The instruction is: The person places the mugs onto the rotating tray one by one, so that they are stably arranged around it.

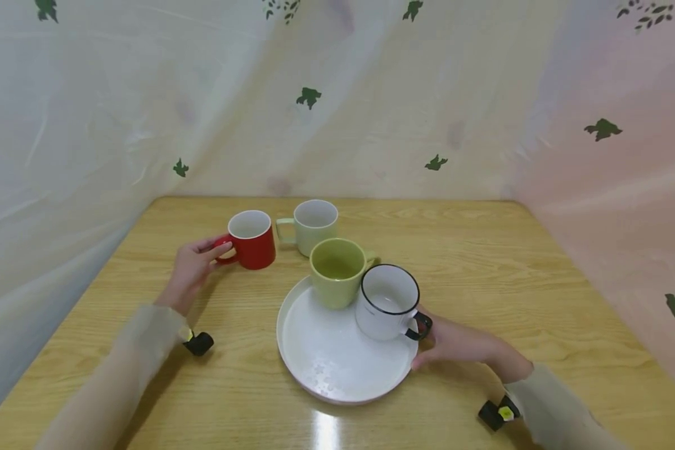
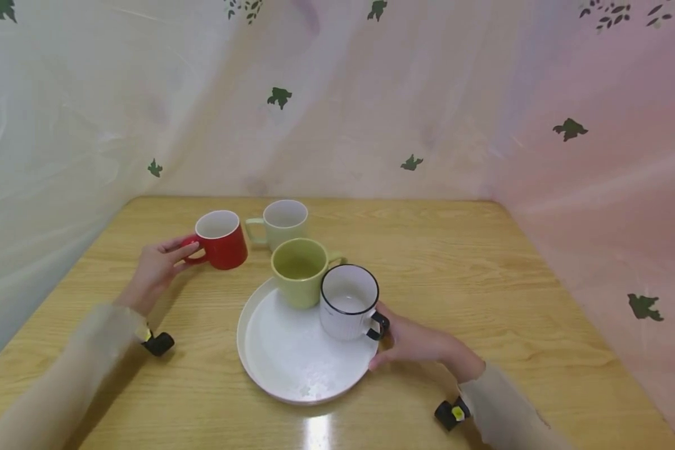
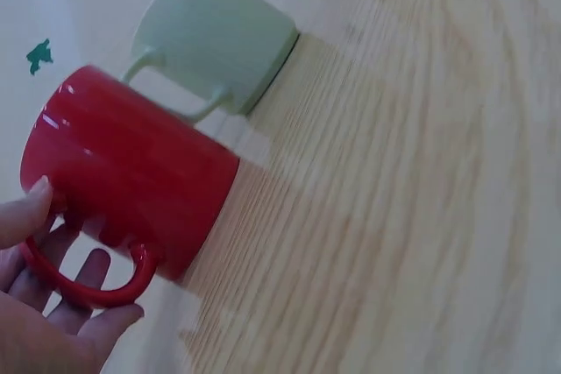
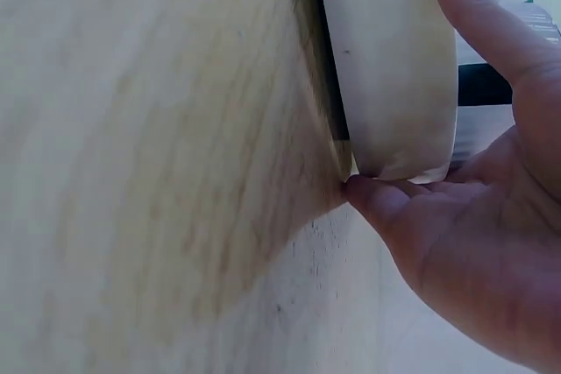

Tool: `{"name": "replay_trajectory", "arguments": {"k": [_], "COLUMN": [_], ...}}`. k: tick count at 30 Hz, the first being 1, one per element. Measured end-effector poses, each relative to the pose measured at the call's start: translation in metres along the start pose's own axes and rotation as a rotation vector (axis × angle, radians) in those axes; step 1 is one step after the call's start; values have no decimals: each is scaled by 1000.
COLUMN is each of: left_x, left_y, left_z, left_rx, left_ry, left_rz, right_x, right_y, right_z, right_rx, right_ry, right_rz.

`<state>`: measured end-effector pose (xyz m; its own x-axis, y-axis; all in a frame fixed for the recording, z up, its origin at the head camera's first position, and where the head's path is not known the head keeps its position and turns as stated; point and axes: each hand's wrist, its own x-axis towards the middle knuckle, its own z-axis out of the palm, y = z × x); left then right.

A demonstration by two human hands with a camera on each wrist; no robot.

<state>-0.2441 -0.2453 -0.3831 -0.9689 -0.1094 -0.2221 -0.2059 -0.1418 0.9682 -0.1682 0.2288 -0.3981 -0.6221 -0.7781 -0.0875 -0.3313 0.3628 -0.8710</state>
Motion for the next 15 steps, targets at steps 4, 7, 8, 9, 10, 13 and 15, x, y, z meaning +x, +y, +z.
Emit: {"name": "replay_trajectory", "arguments": {"k": [4, 7, 8, 9, 10, 13, 15], "left_x": [-10, -16, -17, -17, -18, -18, -17], "left_y": [2, 1, 1, 0, -1, -4, -6], "left_z": [9, 13, 15, 16, 16, 18, 19], "left_rx": [-84, -116, -113, -111, -107, -79, -82], "left_ry": [29, 45, 50, 54, 59, 78, 94], "left_rz": [-20, -49, -58, -64, -65, -54, -34], "right_x": [-1, -2, -3, -3, -3, -4, -5], "right_y": [-1, -1, 0, 0, 0, -1, -2], "right_z": [5, 7, 7, 8, 8, 9, 9], "right_rx": [-36, -59, -59, -59, -59, -69, -79], "right_ry": [12, 18, 19, 18, 18, 24, 34], "right_rz": [-15, -11, -13, -12, -13, -12, -1]}}
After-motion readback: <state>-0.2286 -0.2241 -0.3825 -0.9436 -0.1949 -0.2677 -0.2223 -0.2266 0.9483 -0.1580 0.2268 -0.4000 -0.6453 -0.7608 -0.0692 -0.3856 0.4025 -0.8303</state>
